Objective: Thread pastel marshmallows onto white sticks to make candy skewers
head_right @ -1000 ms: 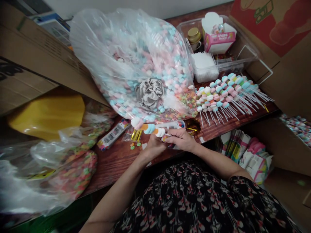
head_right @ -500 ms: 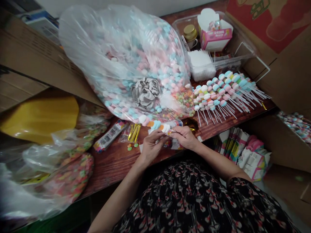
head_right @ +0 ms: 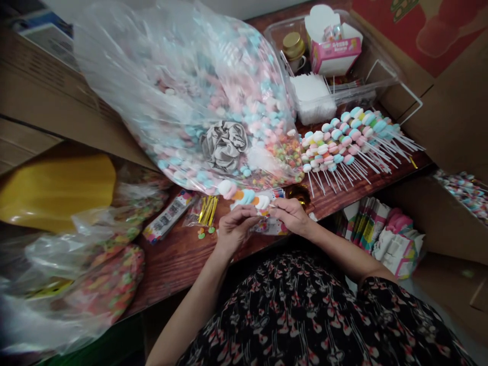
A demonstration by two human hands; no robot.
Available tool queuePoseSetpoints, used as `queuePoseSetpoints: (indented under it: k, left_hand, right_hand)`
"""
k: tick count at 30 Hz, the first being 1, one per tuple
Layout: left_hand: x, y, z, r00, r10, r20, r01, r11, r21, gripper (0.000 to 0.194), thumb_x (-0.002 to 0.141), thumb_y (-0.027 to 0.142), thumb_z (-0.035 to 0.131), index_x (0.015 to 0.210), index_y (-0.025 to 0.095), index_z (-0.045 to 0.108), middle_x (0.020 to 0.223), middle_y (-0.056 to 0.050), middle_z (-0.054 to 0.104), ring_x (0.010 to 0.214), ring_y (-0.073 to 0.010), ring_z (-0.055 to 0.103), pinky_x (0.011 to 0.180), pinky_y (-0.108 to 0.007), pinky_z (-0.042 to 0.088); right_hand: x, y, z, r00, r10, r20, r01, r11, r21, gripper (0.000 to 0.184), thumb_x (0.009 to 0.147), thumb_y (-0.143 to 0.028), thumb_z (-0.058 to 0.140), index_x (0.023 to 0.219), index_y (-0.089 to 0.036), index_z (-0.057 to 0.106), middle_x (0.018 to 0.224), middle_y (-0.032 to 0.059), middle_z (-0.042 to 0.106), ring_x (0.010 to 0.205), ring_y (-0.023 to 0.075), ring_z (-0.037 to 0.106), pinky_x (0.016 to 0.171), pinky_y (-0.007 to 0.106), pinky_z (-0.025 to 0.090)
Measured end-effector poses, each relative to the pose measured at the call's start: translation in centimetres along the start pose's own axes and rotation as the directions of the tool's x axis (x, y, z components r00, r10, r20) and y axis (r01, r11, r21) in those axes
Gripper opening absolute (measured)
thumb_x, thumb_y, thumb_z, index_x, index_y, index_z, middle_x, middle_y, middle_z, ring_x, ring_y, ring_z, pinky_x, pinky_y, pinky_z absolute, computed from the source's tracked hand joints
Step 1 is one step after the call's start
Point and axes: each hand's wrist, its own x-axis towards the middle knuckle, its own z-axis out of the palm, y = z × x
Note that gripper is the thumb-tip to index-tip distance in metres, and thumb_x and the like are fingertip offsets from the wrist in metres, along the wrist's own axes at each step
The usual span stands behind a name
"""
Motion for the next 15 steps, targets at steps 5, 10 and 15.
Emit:
queuePoseSetpoints:
  k: [5, 10, 15]
  left_hand:
    - [0.2, 0.0, -0.7, 0.994, 0.090, -0.056, -0.091, 0.996, -0.007, 0.004, 0.072, 0.024, 0.079, 0.074, 0.022, 0.077, 0.087, -0.003, 0.066, 0.084, -0.0157, 0.061, 0.078, -0.029, 0.047]
    - [0.5, -0.8, -0.6, 0.992, 0.068, -0.106, -0.071, 0.997, -0.027, 0.006, 0.069, 0.024, 0.080, 0.074, 0.023, 0.078, 0.092, -0.004, 0.065, 0.088, -0.0166, 0.061, 0.082, -0.030, 0.047]
    - [0.5, -1.4, 0.2, 0.990, 0.074, -0.121, -0.082, 0.995, -0.062, 0.007, 0.070, 0.022, 0.080, 0.077, 0.024, 0.078, 0.090, -0.002, 0.065, 0.088, -0.0150, 0.061, 0.082, -0.029, 0.047]
  right_hand:
    - [-1.0, -1.7, -3.5, 0.987, -0.045, -0.155, 0.030, 0.995, -0.100, 0.027, 0.092, -0.038, 0.054, 0.084, -0.018, 0.071, 0.064, -0.0020, 0.057, 0.056, 0.0091, 0.049, 0.054, 0.021, 0.039]
    - [-2.2, -3.2, -7.9, 0.975, -0.216, -0.053, 0.176, 0.893, -0.414, 0.016, 0.091, -0.024, 0.059, 0.096, -0.021, 0.073, 0.075, -0.0010, 0.069, 0.061, 0.0098, 0.061, 0.059, 0.020, 0.045]
    - [-3.5, -3.5, -10.2, 0.953, -0.293, 0.079, 0.277, 0.734, -0.621, 0.017, 0.091, -0.019, 0.057, 0.100, -0.019, 0.071, 0.075, 0.0019, 0.071, 0.063, 0.0112, 0.064, 0.060, 0.022, 0.047]
